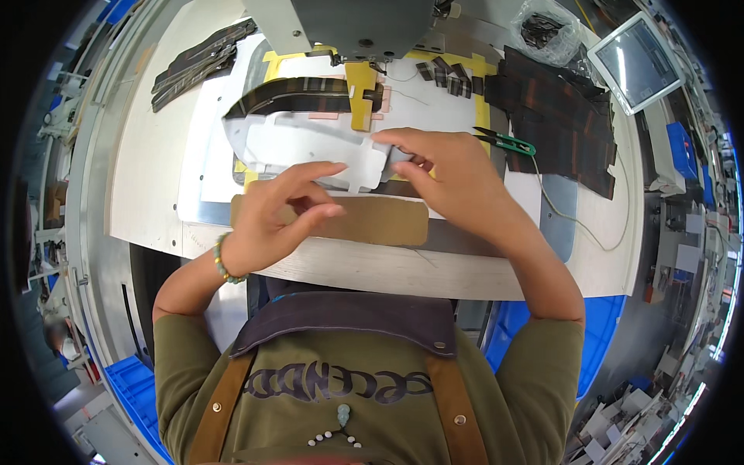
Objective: Sewing fabric and zippers onto leather components using an industrial sewing machine.
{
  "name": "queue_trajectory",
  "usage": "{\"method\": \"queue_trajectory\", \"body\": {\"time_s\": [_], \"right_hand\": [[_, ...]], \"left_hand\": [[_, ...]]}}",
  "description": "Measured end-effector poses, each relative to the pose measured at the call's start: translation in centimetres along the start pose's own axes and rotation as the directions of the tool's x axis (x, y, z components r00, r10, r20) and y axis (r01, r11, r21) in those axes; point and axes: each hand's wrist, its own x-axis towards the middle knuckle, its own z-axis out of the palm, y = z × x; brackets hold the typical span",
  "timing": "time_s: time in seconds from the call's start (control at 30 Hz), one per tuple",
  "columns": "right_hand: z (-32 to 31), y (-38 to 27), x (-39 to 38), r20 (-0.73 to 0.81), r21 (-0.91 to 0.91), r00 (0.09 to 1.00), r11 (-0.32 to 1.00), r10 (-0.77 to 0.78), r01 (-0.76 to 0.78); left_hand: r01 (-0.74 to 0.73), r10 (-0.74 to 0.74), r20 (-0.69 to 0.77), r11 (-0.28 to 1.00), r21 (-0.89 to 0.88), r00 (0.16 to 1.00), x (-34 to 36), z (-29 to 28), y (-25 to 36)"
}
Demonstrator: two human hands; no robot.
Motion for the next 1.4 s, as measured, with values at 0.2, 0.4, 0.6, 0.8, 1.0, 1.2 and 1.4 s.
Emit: {"method": "queue_trajectory", "body": {"time_s": [0.2, 0.4, 0.6, 0.8, 1.0, 1.2, 1.4], "right_hand": [[-3.6, 1.8, -1.7, 0.239, -0.229, 0.957, 0.948, -0.165, 0.221], [-2.8, 2.9, -0.9, -0.159, -0.409, 0.938, 0.885, -0.309, 0.223], [-1.3, 2.6, -0.1, -0.363, -0.141, 0.899, 0.969, -0.243, 0.205], [-0.8, 3.4, 0.5, -0.640, -0.047, 0.748, 0.980, -0.178, 0.193], [1.2, 4.1, 0.8, -0.210, 0.809, 0.932, 0.588, 0.296, -0.005], [0.1, 3.6, 1.0, -0.033, 0.532, 0.966, 0.823, 0.255, -0.199], [1.7, 2.3, 2.3, -0.060, 0.323, 0.998, 0.946, 0.020, 0.000]], "left_hand": [[-0.425, 0.696, 0.000, 0.438, 0.792, 0.718, 3.6, -2.7, -0.4], [-0.425, 0.275, 0.361, 0.787, 0.448, 0.891, 4.6, -2.8, -3.6], [-0.505, 0.476, 0.218, 0.637, 0.582, 0.852, 5.4, 0.7, -3.0], [-0.493, 0.456, 0.253, 0.548, 0.676, 0.853, 5.5, 1.5, -3.0], [-0.600, 0.580, 0.197, 0.668, 0.441, 0.791, 6.7, 3.8, -2.1], [-0.339, 0.382, -0.149, 0.907, 0.249, 0.912, 6.8, 1.3, -1.3], [0.049, -0.045, 0.085, 0.998, -0.039, 0.995, 8.0, 1.4, -2.3]]}}
